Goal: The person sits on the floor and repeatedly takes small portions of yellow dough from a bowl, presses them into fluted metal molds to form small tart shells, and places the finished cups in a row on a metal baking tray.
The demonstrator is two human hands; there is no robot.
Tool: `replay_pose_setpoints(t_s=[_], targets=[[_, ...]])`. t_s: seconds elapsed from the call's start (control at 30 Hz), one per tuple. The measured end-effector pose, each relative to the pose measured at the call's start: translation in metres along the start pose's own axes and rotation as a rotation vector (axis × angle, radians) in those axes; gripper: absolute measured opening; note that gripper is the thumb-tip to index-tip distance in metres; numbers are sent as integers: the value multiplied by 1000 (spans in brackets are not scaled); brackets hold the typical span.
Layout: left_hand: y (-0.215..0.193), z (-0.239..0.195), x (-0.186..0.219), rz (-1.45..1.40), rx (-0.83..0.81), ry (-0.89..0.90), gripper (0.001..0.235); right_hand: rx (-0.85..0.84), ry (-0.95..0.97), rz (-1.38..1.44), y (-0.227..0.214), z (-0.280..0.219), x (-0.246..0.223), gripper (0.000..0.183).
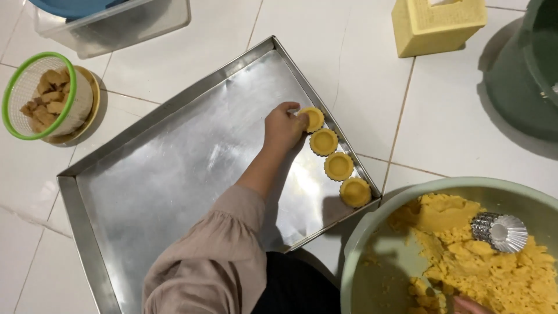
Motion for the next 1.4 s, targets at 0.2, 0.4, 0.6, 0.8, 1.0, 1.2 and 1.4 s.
replay_pose_setpoints(t_s=[0.2, 0.4, 0.6, 0.8, 1.0, 1.2, 1.4], targets=[[-21, -24, 17, -379, -69, -280, 32, -450, 175, -307, 18, 9, 69, 57], [-63, -51, 48, -483, 26, -457, 26, 228, -10, 109, -37, -52, -65, 33], [-129, -186, 201, -432, -80, -180, 29, -101, -491, 161, -20, -74, -79, 35], [-63, -327, 172, -989, -236, -129, 22, -210, -643, 127, -22, -68, -108, 34], [42, -312, 88, -335, -512, -153, 36, -267, -753, -497, -22, -20, -83, 53], [69, -305, 49, -133, -581, -364, 37, -447, 46, -293, -21, -67, -40, 92], [52, -300, 81, -255, -533, -303, 37, -576, -257, -12, 19, -100, -102, 67]])
Point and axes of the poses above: each hand's wrist, its own z-axis towards the middle knuckle, its own y-axis out of the palm, x = y × z, the point moved 4 cm from there along z, towards the middle knuckle, and after that the axes turned 12 degrees about x, right-handed, at the moved point
